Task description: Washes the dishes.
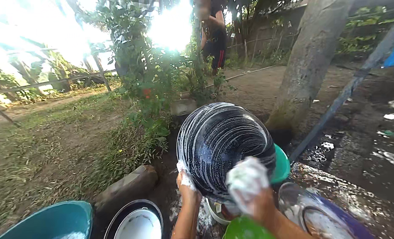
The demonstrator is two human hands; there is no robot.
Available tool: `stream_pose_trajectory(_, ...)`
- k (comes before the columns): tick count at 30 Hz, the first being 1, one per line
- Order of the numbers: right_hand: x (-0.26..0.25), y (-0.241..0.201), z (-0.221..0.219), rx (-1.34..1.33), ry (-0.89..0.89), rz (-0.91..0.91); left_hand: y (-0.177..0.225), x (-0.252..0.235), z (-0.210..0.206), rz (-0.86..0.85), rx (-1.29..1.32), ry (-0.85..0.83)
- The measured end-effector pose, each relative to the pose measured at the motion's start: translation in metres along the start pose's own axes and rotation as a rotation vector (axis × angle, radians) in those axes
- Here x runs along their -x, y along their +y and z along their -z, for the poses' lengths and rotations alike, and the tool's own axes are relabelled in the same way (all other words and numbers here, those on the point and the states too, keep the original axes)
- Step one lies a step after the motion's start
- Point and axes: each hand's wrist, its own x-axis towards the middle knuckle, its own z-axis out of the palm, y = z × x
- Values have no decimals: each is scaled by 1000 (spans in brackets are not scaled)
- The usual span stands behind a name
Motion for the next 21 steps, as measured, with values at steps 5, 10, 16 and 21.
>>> stream_pose_trajectory(5,-95,30,7,34,-224,-117,-7,13,-2,-35,-86,-77)
stream_pose_trajectory(10,-61,68,38,-95,-62,-601,10,1,5,-17,-30,12)
stream_pose_trajectory(16,-10,-28,-15,45,-181,236,-8,15,8,-189,-252,-167)
stream_pose_trajectory(21,-149,39,12,56,-496,-162,-9,25,7,-185,-321,-253)
